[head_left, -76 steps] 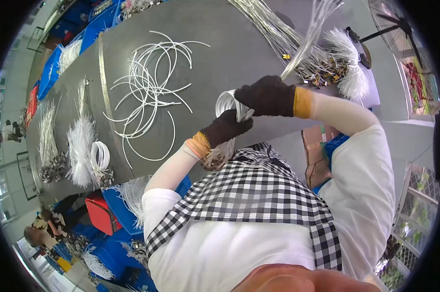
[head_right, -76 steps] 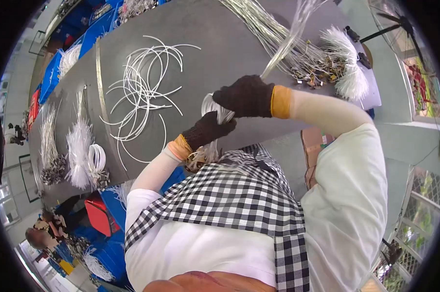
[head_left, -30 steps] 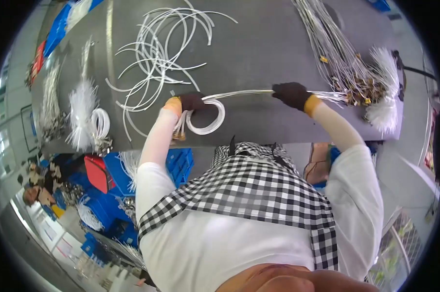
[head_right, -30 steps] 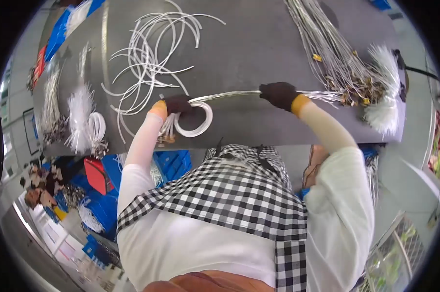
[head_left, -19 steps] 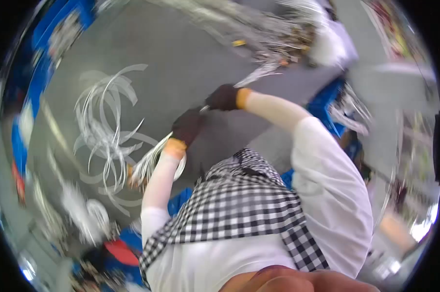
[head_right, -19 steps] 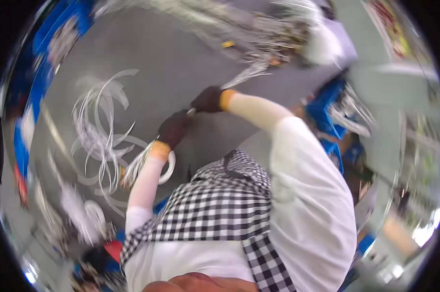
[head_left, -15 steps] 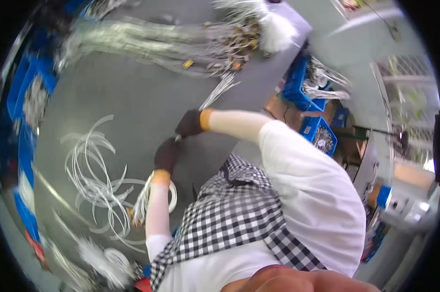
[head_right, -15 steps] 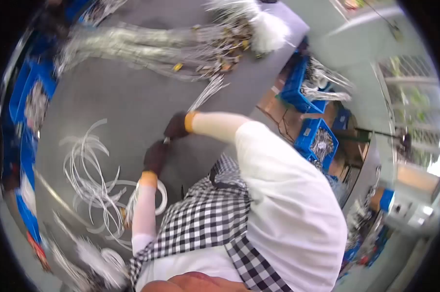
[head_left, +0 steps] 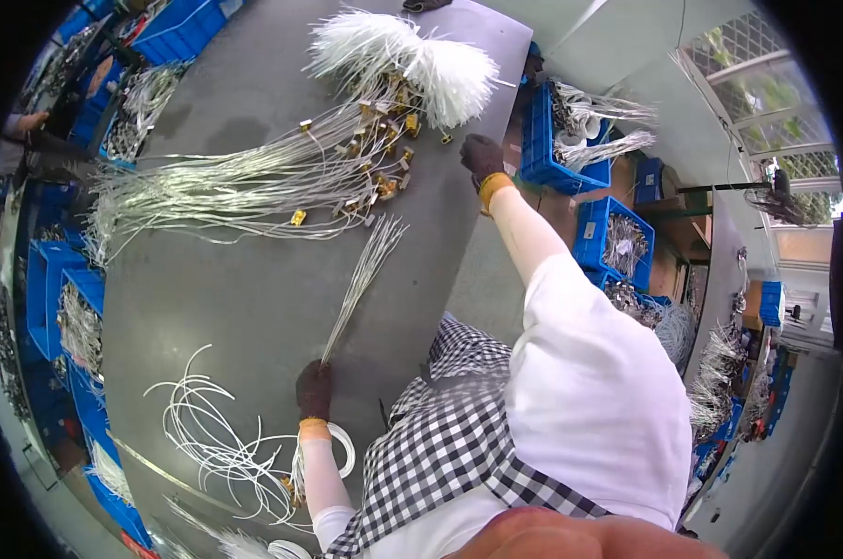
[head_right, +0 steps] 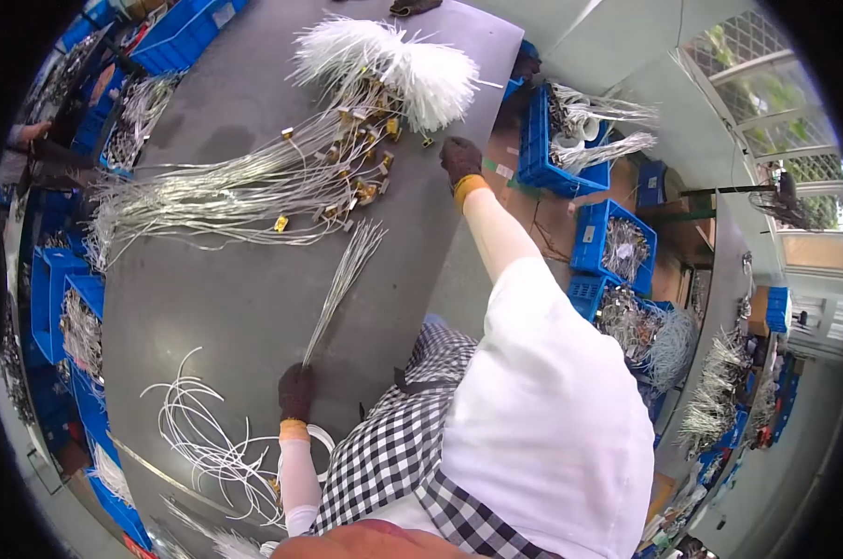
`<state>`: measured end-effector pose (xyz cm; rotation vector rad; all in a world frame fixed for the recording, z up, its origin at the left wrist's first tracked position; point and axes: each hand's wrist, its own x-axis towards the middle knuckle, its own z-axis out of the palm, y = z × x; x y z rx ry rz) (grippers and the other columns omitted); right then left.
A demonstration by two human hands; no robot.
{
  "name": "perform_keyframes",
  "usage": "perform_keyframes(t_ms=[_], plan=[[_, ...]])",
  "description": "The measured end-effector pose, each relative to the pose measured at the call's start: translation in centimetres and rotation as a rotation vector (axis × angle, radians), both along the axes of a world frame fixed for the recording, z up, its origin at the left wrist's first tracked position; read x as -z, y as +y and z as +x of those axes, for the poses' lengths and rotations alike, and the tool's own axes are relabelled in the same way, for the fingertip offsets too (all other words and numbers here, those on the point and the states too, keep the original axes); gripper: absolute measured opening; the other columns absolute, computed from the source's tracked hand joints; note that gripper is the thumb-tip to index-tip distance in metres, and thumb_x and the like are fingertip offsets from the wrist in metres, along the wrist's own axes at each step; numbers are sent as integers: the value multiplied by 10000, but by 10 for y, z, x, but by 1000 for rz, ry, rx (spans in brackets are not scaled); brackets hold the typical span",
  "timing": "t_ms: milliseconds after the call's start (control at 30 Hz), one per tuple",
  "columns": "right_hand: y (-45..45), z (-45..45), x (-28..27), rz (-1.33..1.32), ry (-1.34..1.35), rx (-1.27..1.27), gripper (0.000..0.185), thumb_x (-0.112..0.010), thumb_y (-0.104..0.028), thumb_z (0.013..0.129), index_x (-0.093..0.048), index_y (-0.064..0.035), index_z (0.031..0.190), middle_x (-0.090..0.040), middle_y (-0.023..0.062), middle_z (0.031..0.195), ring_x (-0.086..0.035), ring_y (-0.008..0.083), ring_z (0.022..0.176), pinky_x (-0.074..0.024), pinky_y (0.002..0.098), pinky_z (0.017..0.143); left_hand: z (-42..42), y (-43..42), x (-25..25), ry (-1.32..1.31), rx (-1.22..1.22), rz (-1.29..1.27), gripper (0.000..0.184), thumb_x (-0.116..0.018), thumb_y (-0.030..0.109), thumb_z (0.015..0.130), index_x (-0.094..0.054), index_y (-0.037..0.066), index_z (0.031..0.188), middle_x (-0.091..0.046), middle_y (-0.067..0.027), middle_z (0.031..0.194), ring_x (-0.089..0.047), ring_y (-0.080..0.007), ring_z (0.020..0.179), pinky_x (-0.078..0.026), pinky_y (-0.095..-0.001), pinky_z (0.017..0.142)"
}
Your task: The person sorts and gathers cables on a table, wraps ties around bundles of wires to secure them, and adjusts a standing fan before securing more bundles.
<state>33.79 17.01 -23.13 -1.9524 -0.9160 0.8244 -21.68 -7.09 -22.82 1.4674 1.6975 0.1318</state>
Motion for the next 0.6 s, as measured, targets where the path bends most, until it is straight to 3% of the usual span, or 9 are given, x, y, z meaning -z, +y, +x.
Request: perform_keyframes(t_ms=[33, 133, 233, 367, 433, 467, 500, 567, 600], plan=[[12, 8, -1, 94, 377, 262, 291, -616, -180, 840, -658, -20, 1079, -650, 83, 840, -592, 178, 666, -526, 357, 611, 3, 0, 0, -1, -39, 10, 347, -568, 333, 929, -687, 57, 1102, -687, -196, 1032, -651, -376, 969, -495, -443, 861], [46, 29, 32, -42, 244, 325, 369, -640, -225, 819, -658, -24, 1129, -654, 74, 837, -623, 199, 700, -527, 362, 609, 2, 2, 13, 68, -5, -2, 338, -580, 327, 921, -692, 59, 1094, -688, -191, 1027, -648, -380, 973, -494, -444, 855], [56, 31, 53, -17, 145, 335, 335, -644, -200, 811, -669, -45, 1107, -670, 90, 858, -662, 238, 759, -533, 382, 600, 5, 0, 17, 81, -53, 27, 338, -558, 324, 922, -692, 53, 1072, -685, -201, 1018, -645, -394, 960, -496, -455, 845], [62, 41, 77, 24, 234, 440, 345, -640, -228, 802, -671, -55, 1098, -690, 120, 916, -683, 250, 860, -542, 380, 676, 17, 12, 2, 190, -6, -55, 318, -581, 298, 899, -689, 28, 1027, -683, -214, 957, -646, -394, 884, -495, -454, 793], [53, 53, 88, 19, -938, -117, 369, -616, -259, 797, -668, -57, 1102, -697, 132, 958, -677, 234, 880, -533, 364, 765, 18, 12, 0, 157, 10, -26, 316, -574, 297, 896, -688, 30, 1020, -678, -219, 943, -641, -402, 883, -491, -463, 784], [48, 55, 88, 15, -934, -115, 369, -616, -259, 797, -668, -57, 1102, -697, 132, 958, -677, 234, 880, -533, 364, 765, 17, 11, 1, 161, 14, -29, 316, -574, 297, 896, -688, 30, 1020, -678, -219, 943, -641, -402, 883, -491, -463, 784], [40, 57, 89, -32, -681, -61, 392, -603, -268, 798, -661, -58, 1125, -698, 131, 948, -669, 230, 872, -521, 356, 783, 15, 11, 2, 151, 23, -17, 315, -572, 298, 899, -687, 28, 1015, -677, -219, 940, -637, -406, 884, -489, -467, 787], [26, 50, 65, -74, -428, 1, 415, -590, -276, 800, -654, -60, 1148, -699, 130, 938, -661, 225, 864, -509, 349, 801, 13, 10, 6, 141, 39, -1, 314, -569, 298, 901, -686, 27, 1009, -675, -219, 937, -634, -410, 886, -487, -471, 789], [18, 42, 48, -142, -186, 133, 382, -562, -297, 841, -680, -62, 1117, -704, 126, 1007, -659, 249, 933, -496, 367, 859, 12, 8, 8, 114, -6, 1, 310, -574, 299, 901, -685, 28, 1001, -677, -210, 919, -638, -396, 865, -489, -464, 777]])
